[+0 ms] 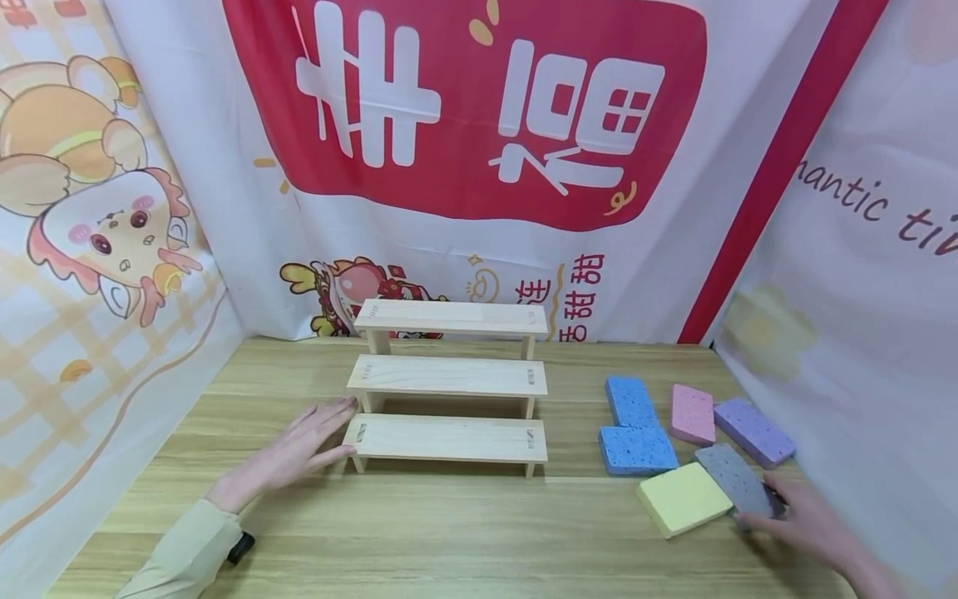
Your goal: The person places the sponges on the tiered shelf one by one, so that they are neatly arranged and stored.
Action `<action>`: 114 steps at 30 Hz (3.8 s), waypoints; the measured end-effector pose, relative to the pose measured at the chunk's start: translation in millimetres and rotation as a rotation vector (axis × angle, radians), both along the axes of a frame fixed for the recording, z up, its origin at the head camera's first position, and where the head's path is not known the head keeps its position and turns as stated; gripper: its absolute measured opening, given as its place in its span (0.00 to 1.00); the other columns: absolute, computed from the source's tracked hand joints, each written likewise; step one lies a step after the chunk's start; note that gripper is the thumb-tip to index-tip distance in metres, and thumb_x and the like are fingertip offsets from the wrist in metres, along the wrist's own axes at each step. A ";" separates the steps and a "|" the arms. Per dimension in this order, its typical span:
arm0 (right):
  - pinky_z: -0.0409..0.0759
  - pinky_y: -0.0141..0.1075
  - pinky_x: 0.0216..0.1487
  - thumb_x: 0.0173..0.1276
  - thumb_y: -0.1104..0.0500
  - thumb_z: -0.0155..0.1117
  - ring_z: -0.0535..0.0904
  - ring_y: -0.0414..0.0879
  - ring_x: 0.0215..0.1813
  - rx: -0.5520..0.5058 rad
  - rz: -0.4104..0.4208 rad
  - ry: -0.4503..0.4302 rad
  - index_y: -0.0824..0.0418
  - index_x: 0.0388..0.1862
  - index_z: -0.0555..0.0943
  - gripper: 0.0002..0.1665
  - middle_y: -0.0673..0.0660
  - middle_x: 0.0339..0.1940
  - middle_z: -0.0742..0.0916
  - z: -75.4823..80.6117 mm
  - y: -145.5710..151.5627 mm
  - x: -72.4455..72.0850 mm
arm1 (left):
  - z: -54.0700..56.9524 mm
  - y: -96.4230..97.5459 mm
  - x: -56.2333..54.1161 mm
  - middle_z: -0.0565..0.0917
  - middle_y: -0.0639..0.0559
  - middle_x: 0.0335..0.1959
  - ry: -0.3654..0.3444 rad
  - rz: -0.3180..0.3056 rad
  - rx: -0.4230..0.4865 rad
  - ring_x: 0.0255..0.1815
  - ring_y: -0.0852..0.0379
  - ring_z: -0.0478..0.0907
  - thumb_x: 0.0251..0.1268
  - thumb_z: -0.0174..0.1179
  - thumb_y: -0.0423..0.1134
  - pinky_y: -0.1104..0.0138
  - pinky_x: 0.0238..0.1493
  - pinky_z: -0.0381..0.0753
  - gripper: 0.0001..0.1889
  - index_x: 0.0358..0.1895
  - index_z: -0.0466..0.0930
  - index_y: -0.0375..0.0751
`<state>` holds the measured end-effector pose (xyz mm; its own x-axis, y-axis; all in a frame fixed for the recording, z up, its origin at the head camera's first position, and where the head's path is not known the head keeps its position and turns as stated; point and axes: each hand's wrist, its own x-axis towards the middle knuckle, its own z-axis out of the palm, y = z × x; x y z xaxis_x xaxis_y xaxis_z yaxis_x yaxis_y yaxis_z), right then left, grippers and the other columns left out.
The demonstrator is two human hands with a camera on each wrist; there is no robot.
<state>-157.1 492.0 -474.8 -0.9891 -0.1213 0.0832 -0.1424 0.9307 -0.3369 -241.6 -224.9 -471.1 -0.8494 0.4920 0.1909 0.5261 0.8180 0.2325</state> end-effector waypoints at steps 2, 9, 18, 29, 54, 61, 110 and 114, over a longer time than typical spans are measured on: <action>0.84 0.37 0.36 0.53 0.50 0.78 0.85 0.60 0.43 0.018 0.009 0.009 0.89 0.56 0.70 0.49 0.86 0.48 0.80 -2.2 1.2 -0.5 | 0.5 0.1 0.2 0.61 0.38 0.77 0.002 -0.002 0.002 0.78 0.39 0.60 0.71 0.53 0.60 0.40 0.80 0.50 0.40 0.74 0.61 0.33; 0.76 0.25 0.34 0.49 0.51 0.81 0.81 0.40 0.41 0.018 0.019 0.026 0.88 0.54 0.72 0.49 0.84 0.48 0.81 -6.1 1.5 -2.1 | 0.6 0.8 0.7 0.61 0.38 0.77 0.015 -0.007 -0.009 0.78 0.40 0.61 0.71 0.53 0.60 0.40 0.79 0.52 0.39 0.74 0.61 0.34; 0.77 0.29 0.36 0.49 0.49 0.81 0.81 0.71 0.48 0.029 -0.019 -0.016 0.91 0.55 0.69 0.53 0.88 0.50 0.78 -3.5 -4.4 -3.2 | -0.4 1.2 1.8 0.62 0.38 0.77 0.013 -0.011 -0.013 0.78 0.40 0.61 0.72 0.53 0.59 0.41 0.80 0.51 0.38 0.75 0.61 0.35; 0.83 0.44 0.38 0.49 0.48 0.80 0.80 0.75 0.47 0.081 -0.045 0.000 0.90 0.53 0.70 0.52 0.88 0.48 0.78 -5.8 -6.8 -3.8 | -0.3 2.2 1.0 0.63 0.38 0.77 0.018 -0.009 -0.024 0.78 0.40 0.60 0.72 0.53 0.59 0.42 0.80 0.49 0.38 0.75 0.61 0.36; 0.79 0.37 0.31 0.54 0.47 0.77 0.83 0.64 0.39 0.058 -0.113 0.019 0.88 0.54 0.71 0.49 0.83 0.43 0.82 16.6 -1.9 0.5 | -1.1 1.2 1.7 0.62 0.38 0.77 0.056 -0.013 -0.038 0.78 0.40 0.61 0.72 0.53 0.59 0.41 0.80 0.51 0.39 0.75 0.60 0.35; 0.77 0.30 0.28 0.55 0.49 0.77 0.84 0.66 0.39 0.042 -0.081 0.035 0.89 0.55 0.71 0.48 0.85 0.45 0.81 30.2 0.5 -2.2 | -0.6 2.5 3.0 0.63 0.38 0.76 0.077 -0.020 -0.040 0.77 0.39 0.62 0.72 0.53 0.59 0.41 0.79 0.54 0.38 0.74 0.61 0.34; 0.87 0.54 0.45 0.57 0.49 0.76 0.78 0.65 0.51 0.042 0.165 0.137 0.75 0.66 0.70 0.46 0.74 0.54 0.80 133.1 -99.7 -88.2 | 1.6 2.7 6.0 0.60 0.38 0.78 0.079 -0.007 -0.090 0.78 0.41 0.60 0.73 0.51 0.60 0.47 0.80 0.56 0.39 0.75 0.59 0.34; 0.84 0.62 0.49 0.60 0.46 0.74 0.76 0.66 0.54 0.041 0.162 0.102 0.73 0.69 0.68 0.47 0.75 0.58 0.78 141.5 -112.5 -94.9 | 1.4 2.7 5.0 0.61 0.38 0.77 0.091 -0.006 -0.098 0.78 0.41 0.61 0.73 0.51 0.59 0.46 0.79 0.58 0.39 0.75 0.59 0.33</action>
